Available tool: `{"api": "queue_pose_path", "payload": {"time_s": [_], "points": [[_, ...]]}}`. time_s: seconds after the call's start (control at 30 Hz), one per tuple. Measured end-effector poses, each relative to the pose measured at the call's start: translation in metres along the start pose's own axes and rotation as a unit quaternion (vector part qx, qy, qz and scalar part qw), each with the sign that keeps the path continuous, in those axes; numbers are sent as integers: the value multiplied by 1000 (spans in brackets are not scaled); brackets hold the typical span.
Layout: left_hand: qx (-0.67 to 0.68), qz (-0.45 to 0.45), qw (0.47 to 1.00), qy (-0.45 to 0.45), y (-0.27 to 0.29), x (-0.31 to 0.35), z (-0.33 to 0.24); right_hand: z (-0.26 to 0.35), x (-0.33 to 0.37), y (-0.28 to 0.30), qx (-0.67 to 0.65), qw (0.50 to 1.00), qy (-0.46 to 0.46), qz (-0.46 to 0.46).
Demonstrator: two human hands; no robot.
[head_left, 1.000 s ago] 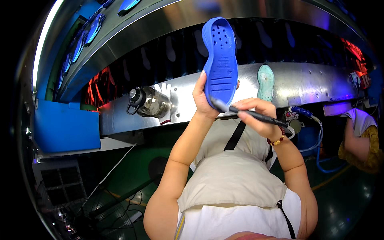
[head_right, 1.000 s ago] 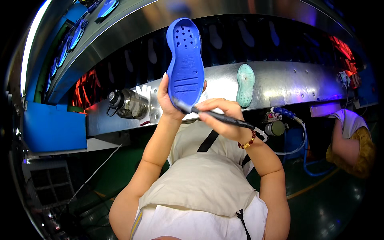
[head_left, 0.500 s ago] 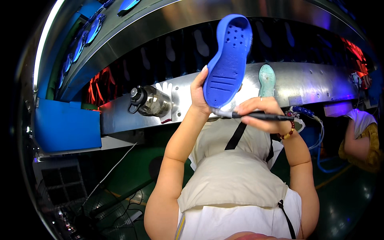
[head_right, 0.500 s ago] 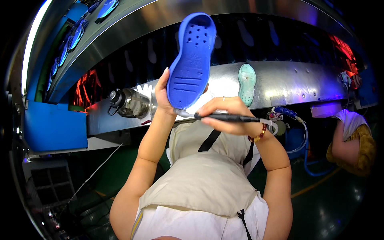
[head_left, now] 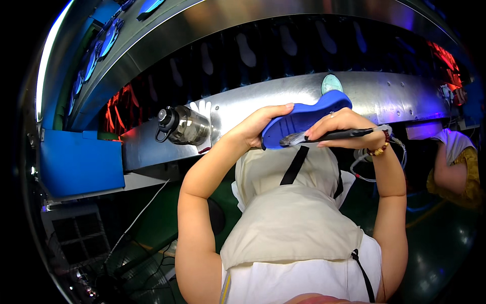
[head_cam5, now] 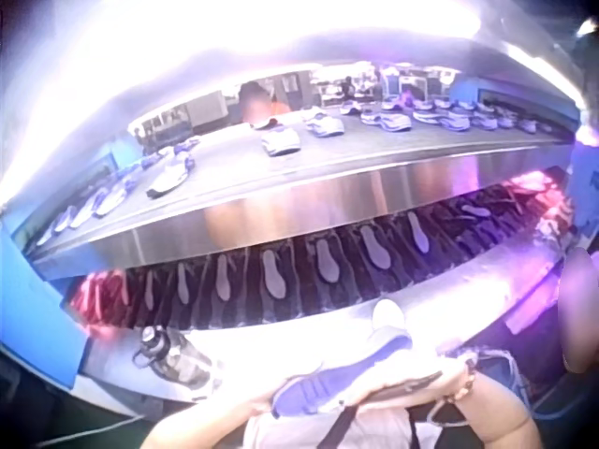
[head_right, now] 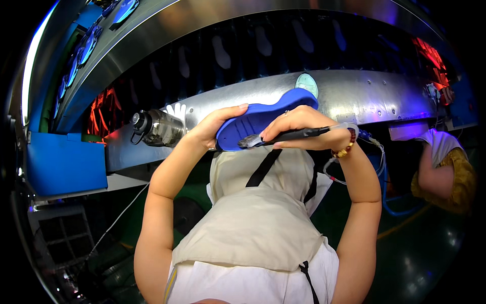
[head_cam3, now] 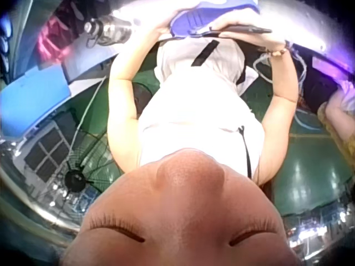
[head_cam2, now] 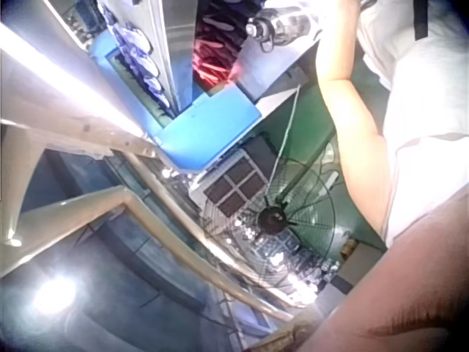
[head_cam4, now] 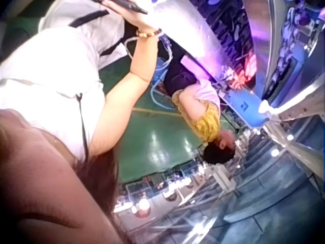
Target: The person takes blue shoe soles from a lower rack, applies a liquid substance to the interior of each sole using a brush, and then places the soles onto a moving upper conveyor belt.
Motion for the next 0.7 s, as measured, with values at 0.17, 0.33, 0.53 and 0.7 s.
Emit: {"api": "queue_pose_path", "payload": {"time_s": [0.17, 0.33, 0.53, 0.7], "points": [[-102, -43, 994, 13, 17, 2, 8, 0, 5, -14, 72, 990, -58, 110], [-94, -39, 995, -6, 18, 1, 6, -30, 9, 7, 44, 992, -106, 56], [-31, -44, 998, -26, 40, -1, 14, -34, 17, 29, -10, 982, -177, -63], [124, -5, 990, -71, 26, -12, 14, -47, 15, 19, -1, 964, -80, -252]]}}
Point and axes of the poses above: each hand's wrist, its own x-axis away from the middle knuckle, its own y-axis out of the back of the hand, z = x × y, the point moved 10 cm from there along -x, towards the middle knuckle, and after that the axes turned 5 degrees about -x, right-handed, at the moved point
